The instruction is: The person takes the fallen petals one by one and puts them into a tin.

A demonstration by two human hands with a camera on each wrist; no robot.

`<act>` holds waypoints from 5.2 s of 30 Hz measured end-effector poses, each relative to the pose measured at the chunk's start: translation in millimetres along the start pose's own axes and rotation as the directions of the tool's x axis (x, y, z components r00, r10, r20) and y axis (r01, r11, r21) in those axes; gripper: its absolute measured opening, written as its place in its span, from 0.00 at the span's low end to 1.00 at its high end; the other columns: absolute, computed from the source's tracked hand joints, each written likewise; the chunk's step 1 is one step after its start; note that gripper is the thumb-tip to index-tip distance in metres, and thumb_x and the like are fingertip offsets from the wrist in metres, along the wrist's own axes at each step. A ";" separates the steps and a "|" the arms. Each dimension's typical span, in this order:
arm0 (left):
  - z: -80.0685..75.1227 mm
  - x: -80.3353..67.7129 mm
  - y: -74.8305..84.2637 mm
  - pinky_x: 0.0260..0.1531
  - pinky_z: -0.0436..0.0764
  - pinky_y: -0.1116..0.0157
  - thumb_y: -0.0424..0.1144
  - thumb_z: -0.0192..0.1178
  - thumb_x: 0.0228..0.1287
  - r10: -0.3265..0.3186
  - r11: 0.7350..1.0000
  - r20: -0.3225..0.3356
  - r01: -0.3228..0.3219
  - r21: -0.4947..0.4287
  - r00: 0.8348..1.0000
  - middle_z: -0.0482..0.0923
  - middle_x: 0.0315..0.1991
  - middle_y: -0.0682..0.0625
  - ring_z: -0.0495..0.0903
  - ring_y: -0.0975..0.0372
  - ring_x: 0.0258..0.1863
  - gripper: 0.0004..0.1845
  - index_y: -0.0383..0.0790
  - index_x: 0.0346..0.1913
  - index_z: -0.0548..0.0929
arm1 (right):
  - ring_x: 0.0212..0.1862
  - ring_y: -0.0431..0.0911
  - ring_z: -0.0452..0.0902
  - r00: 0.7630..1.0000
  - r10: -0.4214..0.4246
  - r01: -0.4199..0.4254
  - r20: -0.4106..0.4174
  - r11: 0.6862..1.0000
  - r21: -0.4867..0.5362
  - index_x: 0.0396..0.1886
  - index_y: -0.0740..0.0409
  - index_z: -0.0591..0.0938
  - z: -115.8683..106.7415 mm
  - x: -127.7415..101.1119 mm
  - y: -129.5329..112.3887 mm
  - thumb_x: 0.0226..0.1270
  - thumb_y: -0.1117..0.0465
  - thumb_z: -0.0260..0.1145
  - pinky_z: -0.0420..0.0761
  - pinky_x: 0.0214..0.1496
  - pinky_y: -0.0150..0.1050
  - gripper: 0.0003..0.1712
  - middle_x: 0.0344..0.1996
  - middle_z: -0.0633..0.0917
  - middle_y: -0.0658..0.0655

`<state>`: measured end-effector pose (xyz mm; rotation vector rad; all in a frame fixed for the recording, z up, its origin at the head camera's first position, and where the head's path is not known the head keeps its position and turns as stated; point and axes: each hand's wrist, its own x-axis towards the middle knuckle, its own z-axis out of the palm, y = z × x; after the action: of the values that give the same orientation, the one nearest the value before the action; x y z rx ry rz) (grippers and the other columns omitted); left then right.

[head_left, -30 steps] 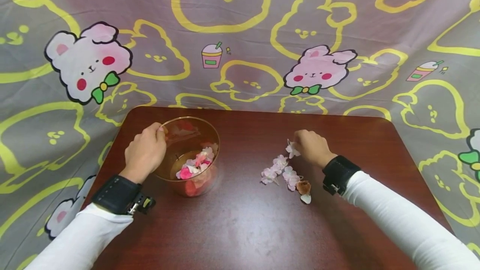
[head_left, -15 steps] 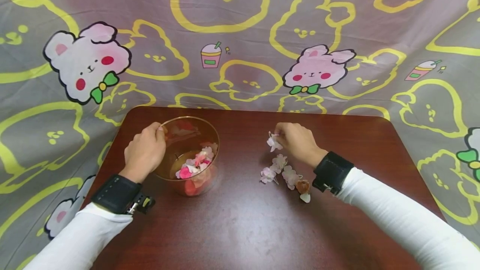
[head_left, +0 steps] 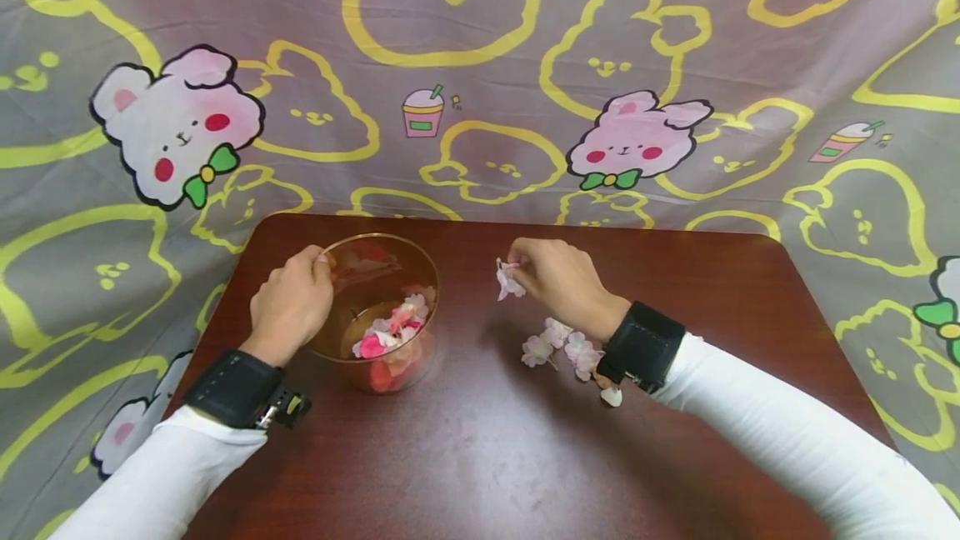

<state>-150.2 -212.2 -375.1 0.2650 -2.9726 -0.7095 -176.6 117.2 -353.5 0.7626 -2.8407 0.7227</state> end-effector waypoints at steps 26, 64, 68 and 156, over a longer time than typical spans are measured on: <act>-1.4 -0.4 -2.0 0.29 0.73 0.46 0.47 0.34 0.81 0.004 1.000 -0.003 -0.004 0.000 1.000 0.82 0.44 0.33 0.83 0.36 0.44 0.22 0.38 0.56 0.76 | 0.33 0.38 0.79 0.990 -0.133 0.132 0.037 0.991 0.020 0.40 0.49 0.84 24.5 21.8 -90.4 0.71 0.54 0.68 0.78 0.33 0.40 0.05 0.32 0.86 0.46; -1.5 0.1 -1.5 0.32 0.74 0.42 0.48 0.33 0.81 0.011 1.000 0.007 -0.011 -0.006 1.000 0.82 0.47 0.31 0.82 0.32 0.47 0.23 0.39 0.55 0.76 | 0.37 0.43 0.83 0.964 0.064 -0.067 0.257 0.998 0.002 0.48 0.57 0.86 11.1 5.2 6.6 0.69 0.50 0.69 0.80 0.35 0.38 0.17 0.40 0.90 0.53; -1.4 0.0 -1.6 0.31 0.73 0.42 0.48 0.33 0.82 0.013 1.000 0.003 -0.013 -0.005 1.000 0.82 0.45 0.32 0.82 0.33 0.46 0.23 0.39 0.54 0.76 | 0.36 0.43 0.83 0.952 0.090 -0.089 0.294 0.996 -0.015 0.47 0.56 0.86 17.4 -0.5 17.3 0.69 0.50 0.70 0.80 0.35 0.37 0.15 0.38 0.89 0.52; -2.7 0.2 -1.2 0.29 0.73 0.45 0.48 0.33 0.82 0.008 1.000 0.004 -0.008 0.003 1.000 0.82 0.42 0.33 0.83 0.34 0.44 0.22 0.39 0.52 0.76 | 0.31 0.40 0.81 0.977 -0.036 0.034 0.211 0.999 0.015 0.50 0.54 0.87 -25.2 -5.9 -26.5 0.71 0.63 0.67 0.75 0.28 0.34 0.11 0.34 0.89 0.50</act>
<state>-149.9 -214.6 -373.2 0.2519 -2.9766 -0.7058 -158.6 111.7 -321.6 0.9424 -3.0039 0.6915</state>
